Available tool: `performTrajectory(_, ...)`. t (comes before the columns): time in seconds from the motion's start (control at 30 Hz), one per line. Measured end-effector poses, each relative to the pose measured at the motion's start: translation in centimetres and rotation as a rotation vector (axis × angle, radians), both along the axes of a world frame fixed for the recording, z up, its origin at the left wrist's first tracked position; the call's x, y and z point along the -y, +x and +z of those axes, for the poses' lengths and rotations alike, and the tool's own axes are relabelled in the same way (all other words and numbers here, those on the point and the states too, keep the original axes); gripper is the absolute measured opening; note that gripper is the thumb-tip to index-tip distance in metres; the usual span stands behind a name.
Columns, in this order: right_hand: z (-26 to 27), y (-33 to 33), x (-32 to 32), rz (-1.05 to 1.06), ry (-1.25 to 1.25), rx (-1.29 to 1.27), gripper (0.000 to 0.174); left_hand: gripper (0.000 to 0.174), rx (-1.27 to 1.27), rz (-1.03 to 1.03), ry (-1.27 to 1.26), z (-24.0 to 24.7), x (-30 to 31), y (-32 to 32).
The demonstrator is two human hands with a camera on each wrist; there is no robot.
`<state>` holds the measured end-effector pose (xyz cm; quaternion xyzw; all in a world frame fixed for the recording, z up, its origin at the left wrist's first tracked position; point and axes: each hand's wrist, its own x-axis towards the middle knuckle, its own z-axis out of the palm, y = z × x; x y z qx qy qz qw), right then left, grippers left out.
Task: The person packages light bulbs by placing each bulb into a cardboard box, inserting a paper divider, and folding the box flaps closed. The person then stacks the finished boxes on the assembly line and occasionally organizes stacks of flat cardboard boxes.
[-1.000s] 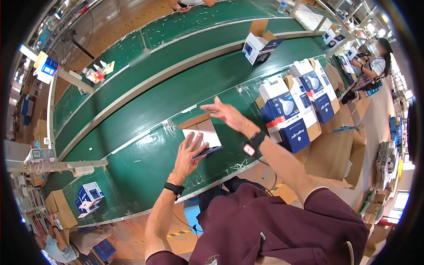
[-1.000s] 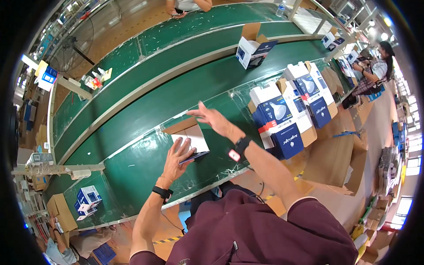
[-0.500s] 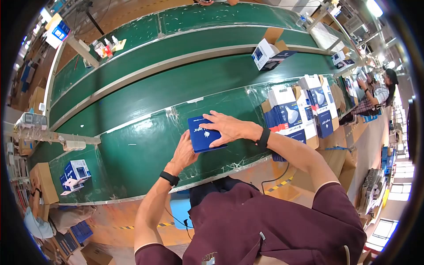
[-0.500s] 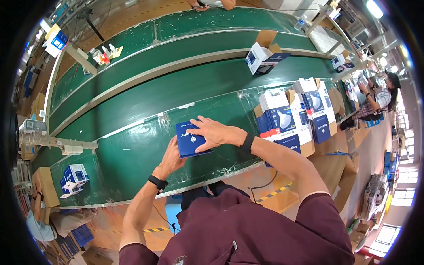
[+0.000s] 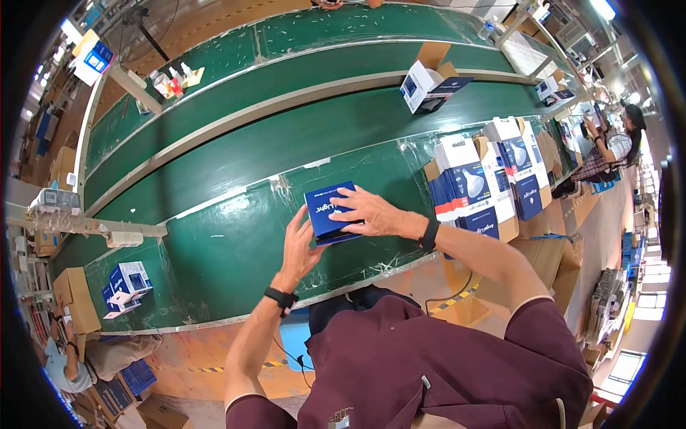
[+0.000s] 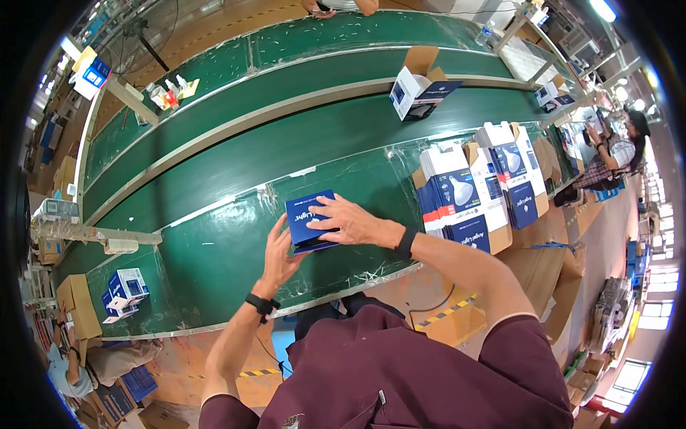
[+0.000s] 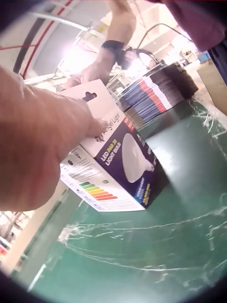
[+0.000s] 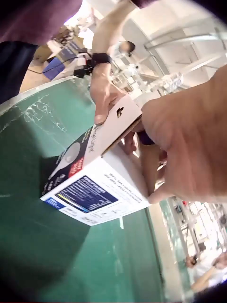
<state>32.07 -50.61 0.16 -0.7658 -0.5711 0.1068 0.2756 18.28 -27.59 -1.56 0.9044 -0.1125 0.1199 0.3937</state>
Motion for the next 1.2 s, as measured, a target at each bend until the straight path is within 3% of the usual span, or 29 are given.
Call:
performTrajectory(0.1, -1.3, -1.5, 0.1, -0.083, 0.091, -0.127, 0.036, 0.06, -0.018, 0.321, -0.302, -2.3, 1.4, -2.5)
performTrajectory(0.2, -2.5, -2.4, -0.1, -0.105, 0.074, -0.326, 0.033, 0.067, -0.028, 0.11, 0.144, -2.5, 1.3, -2.7)
performTrajectory(0.23, -2.4, -2.4, 0.0, -0.079, 0.025, -0.32, 0.041, 0.072, 0.005, 0.104, 0.167, -2.7, 1.0, -2.1)
performTrajectory(0.33, -1.6, -3.4, 2.2, -0.097, 0.196, -0.554, 0.052, 0.07, 0.013, 0.075, 0.059, -2.3, 0.1, -1.8)
performTrajectory(0.37, -1.1, -3.2, 3.4, -0.033, 0.128, -0.329, 0.06, 0.062, -0.027, 0.102, 0.013, -2.2, 0.2, -1.7)
performTrajectory(0.47, 0.2, -4.9, 4.5, -0.11, -0.005, -0.104, 0.058, 0.051, -0.15, 0.123, -0.464, -3.6, 1.4, -1.7)
performTrajectory(0.5, -0.9, -5.1, 3.7, -0.216, -0.01, -0.2, 0.053, 0.042, -0.21, 0.161, -0.604, -3.9, 1.9, -1.9)
performTrajectory(0.53, -3.9, -5.8, 2.6, -0.359, 0.182, -0.501, 0.045, 0.042, -0.251, 0.191, -0.654, -4.2, 2.3, -2.1)
performTrajectory(0.6, -4.5, -7.9, -0.6, -0.572, 0.303, -0.398, 0.041, 0.041, -0.31, 0.268, -0.743, -4.7, 2.6, -2.2)
performTrajectory(0.63, -4.1, -8.6, -1.7, -0.681, 0.377, -0.414, 0.056, 0.053, -0.369, 0.398, -0.911, -3.8, 3.9, -2.2)
performTrajectory(0.73, -2.9, -8.9, -3.0, -1.001, 0.665, -0.765, 0.074, 0.067, -0.333, 0.475, -1.065, -2.5, 4.8, -1.9)
performTrajectory(0.77, -2.7, -8.3, -2.7, -1.004, 0.576, -0.733, 0.083, 0.071, -0.418, 0.451, -1.035, -1.5, 4.7, -1.9)
performTrajectory(0.87, -4.4, -5.9, -2.7, -0.828, 0.502, -1.18, 0.08, 0.067, -0.415, 0.523, -1.109, -1.7, 5.1, -1.2)
performTrajectory(1.0, -3.7, -6.3, -2.9, -0.826, 0.512, -1.209, 0.079, 0.065, -0.49, 0.56, -1.023, -1.8, 4.7, -0.3)
performTrajectory(1.03, -4.2, -6.4, -3.1, -0.812, 0.537, -1.13, 0.079, 0.07, -0.649, 0.553, -0.901, -2.0, 3.8, 0.3)
performTrajectory(1.13, -4.5, -6.3, -2.8, -0.791, 0.486, -1.031, 0.078, 0.078, -0.489, 0.534, -0.565, -4.6, 2.6, 3.8)
performTrajectory(1.17, -4.0, -6.5, -2.6, -0.825, 0.44, -1.039, 0.077, 0.081, -0.408, 0.598, -0.321, -4.6, 3.0, 4.8)
performTrajectory(1.2, -3.4, -6.7, -2.4, -0.856, 0.391, -1.048, 0.076, 0.079, -0.437, 0.606, -0.334, -4.5, 3.4, 4.5)
